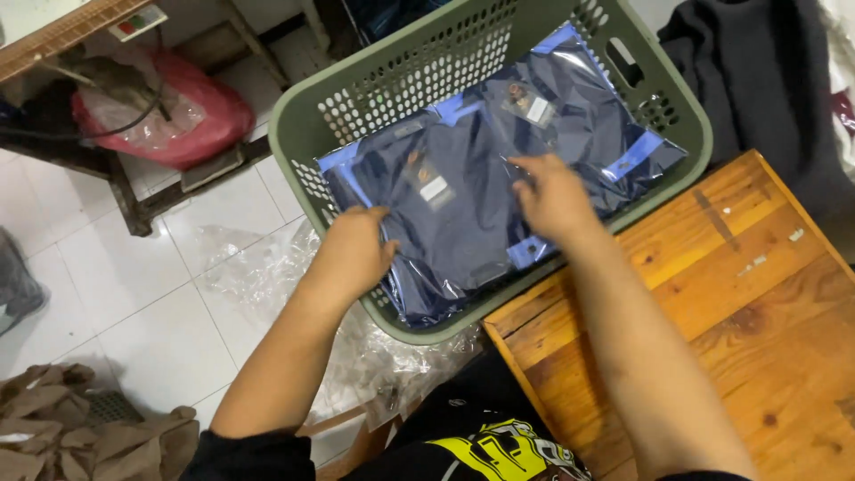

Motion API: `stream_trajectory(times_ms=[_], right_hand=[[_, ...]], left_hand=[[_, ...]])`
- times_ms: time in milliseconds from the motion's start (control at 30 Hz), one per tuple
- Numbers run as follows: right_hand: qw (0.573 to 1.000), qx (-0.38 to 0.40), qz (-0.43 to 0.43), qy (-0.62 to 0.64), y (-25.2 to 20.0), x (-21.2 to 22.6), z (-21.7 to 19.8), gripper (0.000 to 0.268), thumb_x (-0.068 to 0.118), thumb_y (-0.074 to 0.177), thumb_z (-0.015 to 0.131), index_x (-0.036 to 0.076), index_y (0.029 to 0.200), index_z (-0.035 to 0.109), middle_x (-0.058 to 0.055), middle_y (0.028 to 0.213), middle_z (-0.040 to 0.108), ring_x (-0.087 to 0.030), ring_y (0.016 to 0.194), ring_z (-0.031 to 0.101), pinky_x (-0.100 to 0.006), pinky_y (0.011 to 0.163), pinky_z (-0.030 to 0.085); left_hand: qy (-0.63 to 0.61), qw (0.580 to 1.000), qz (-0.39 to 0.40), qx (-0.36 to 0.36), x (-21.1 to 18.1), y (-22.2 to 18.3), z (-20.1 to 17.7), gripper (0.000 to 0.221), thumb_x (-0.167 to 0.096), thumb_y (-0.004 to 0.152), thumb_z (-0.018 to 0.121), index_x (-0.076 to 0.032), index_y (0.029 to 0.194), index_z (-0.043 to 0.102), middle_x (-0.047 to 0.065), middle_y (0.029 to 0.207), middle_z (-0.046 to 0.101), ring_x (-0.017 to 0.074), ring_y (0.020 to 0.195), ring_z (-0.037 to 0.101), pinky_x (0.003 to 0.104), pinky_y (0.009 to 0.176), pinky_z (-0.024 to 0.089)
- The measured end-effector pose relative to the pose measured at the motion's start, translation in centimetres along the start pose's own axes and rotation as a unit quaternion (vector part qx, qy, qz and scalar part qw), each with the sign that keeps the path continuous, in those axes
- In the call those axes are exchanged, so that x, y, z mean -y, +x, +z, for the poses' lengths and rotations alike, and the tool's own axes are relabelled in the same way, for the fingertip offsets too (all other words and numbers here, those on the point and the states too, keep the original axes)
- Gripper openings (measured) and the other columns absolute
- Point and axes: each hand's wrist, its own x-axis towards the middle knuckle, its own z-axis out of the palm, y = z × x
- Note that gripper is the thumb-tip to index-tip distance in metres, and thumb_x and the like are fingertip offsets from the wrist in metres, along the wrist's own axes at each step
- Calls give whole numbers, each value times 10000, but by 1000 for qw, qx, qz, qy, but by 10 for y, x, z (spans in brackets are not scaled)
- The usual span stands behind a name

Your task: The person folds two shirts on a wooden table and places each one into an individual clear plastic bag.

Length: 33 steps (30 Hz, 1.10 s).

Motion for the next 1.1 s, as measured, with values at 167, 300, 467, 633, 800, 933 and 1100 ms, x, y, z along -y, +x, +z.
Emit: stream_trajectory(times_ms=[167,300,467,633,800,933,1100], right_hand=[[957,154,90,-227,-26,81,14,860,640,877,669,201,1578,437,-308,1614,298,-554,1472,286,-694,1149,263],[916,316,131,-208,-35,138,6,1081,830,811,598,239,1654,268,-291,1696,67,-580,1523,29,-774,1148,102],[868,420,170,-203,-27,141,6,1141,883,789,533,243,1671,194,-257,1724,-64,-537,1553,-93,-822,1113,0],[855,449,175,-190,-19,116,26,1175,923,763,481,282,1676,115,-229,1724,-102,-529,1557,-74,-827,1110,61],[854,456,182,-173,-20,113,27,1161,904,777,490,262,1675,132,-237,1719,-122,-535,1551,-97,-832,1104,42],[850,460,180,-182,-22,110,30,1144,885,787,501,266,1675,129,-241,1720,-108,-537,1551,-91,-846,1083,60],[873,419,160,-195,-34,101,31,1104,886,787,486,269,1660,211,-243,1723,15,-516,1564,18,-815,1101,93]], left_hand=[[182,974,30,128,-31,21,-14,594,-453,856,744,-179,1375,661,242,1143,669,467,1073,698,555,840,585],[187,965,119,141,-65,68,-16,699,-464,925,699,-306,1563,461,235,1563,374,492,1471,322,664,1086,356],[232,926,171,244,-69,101,14,658,-622,1028,419,-432,1634,246,82,1743,-81,431,1575,-87,746,1191,41],[291,912,194,217,-43,122,54,680,-753,978,330,-529,1606,195,23,1739,-104,423,1577,-80,768,1182,90],[310,904,196,220,-45,122,56,688,-751,974,342,-540,1607,173,15,1739,-110,426,1577,-68,769,1177,107],[341,891,183,237,-44,123,65,688,-765,964,310,-544,1601,175,18,1741,-100,414,1577,-63,764,1169,114],[344,890,189,232,-43,129,69,689,-785,959,302,-549,1596,188,44,1742,-89,422,1572,-66,771,1148,123]])
